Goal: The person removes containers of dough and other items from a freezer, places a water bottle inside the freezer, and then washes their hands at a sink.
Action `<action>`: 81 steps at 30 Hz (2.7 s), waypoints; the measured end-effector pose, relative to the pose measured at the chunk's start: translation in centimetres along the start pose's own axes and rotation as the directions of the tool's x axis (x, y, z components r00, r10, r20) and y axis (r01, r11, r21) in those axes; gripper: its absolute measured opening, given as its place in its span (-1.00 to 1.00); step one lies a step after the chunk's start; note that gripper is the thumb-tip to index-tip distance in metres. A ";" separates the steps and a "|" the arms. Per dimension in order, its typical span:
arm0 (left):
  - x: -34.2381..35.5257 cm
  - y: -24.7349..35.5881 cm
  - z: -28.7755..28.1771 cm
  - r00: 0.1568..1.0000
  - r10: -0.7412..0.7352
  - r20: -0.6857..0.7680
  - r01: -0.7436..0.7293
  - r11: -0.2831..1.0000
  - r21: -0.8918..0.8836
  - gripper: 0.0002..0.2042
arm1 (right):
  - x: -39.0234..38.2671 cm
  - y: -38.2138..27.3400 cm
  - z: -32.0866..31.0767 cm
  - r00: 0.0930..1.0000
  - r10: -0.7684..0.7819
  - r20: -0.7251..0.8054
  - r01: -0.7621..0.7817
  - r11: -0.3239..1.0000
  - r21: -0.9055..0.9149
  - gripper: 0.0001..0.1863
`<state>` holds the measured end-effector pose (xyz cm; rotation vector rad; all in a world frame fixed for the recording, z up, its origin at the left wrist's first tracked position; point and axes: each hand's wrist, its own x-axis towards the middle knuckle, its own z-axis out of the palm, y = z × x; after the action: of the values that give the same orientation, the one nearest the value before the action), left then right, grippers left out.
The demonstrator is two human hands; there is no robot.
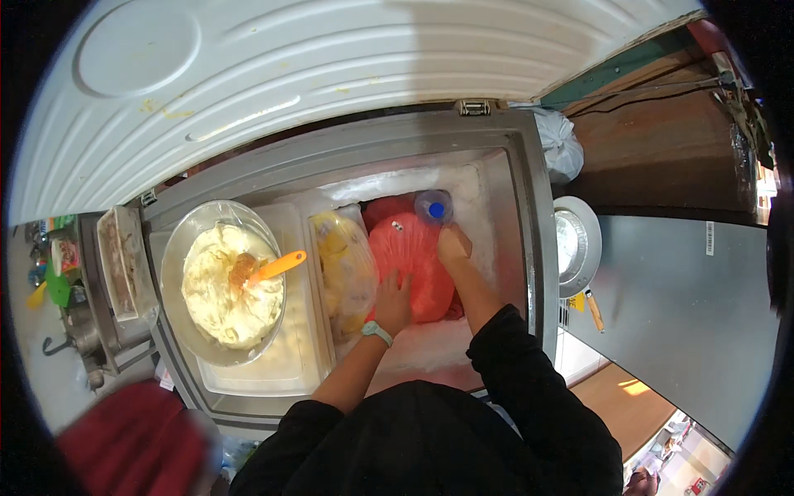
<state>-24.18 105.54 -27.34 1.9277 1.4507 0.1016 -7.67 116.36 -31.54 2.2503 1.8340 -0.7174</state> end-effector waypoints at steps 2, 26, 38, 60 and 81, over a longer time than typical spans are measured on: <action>-0.3 -0.1 -0.1 0.989 -0.020 -0.149 0.036 0.994 0.106 -0.40 | -0.9 -0.2 0.2 0.999 0.034 -0.003 -0.034 0.997 0.064 -0.75; -4.1 -3.0 0.0 0.983 -0.106 0.147 0.089 0.989 0.123 -0.44 | -23.0 1.2 -9.9 0.995 -0.096 -0.013 0.094 0.927 0.363 -0.72; -14.8 3.0 -9.8 0.770 0.419 0.481 -0.088 0.817 -0.570 -0.55 | -44.0 -10.6 -3.6 0.790 0.086 -0.608 0.345 0.757 0.555 -0.54; -37.3 19.3 -3.1 0.566 0.820 -0.091 -0.790 0.507 -0.344 -0.94 | -77.0 2.5 7.1 0.532 0.748 -0.397 -0.349 0.621 0.702 -0.53; -52.3 35.0 20.9 -0.066 0.245 0.967 -0.997 -0.062 -0.052 -0.47 | -103.0 11.5 15.8 -0.429 0.903 0.013 0.447 0.200 0.872 -0.82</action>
<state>-5.41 46.00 -4.98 2.6673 -0.8279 -1.0061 -15.12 16.36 -0.86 -1.5128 0.4874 -0.5215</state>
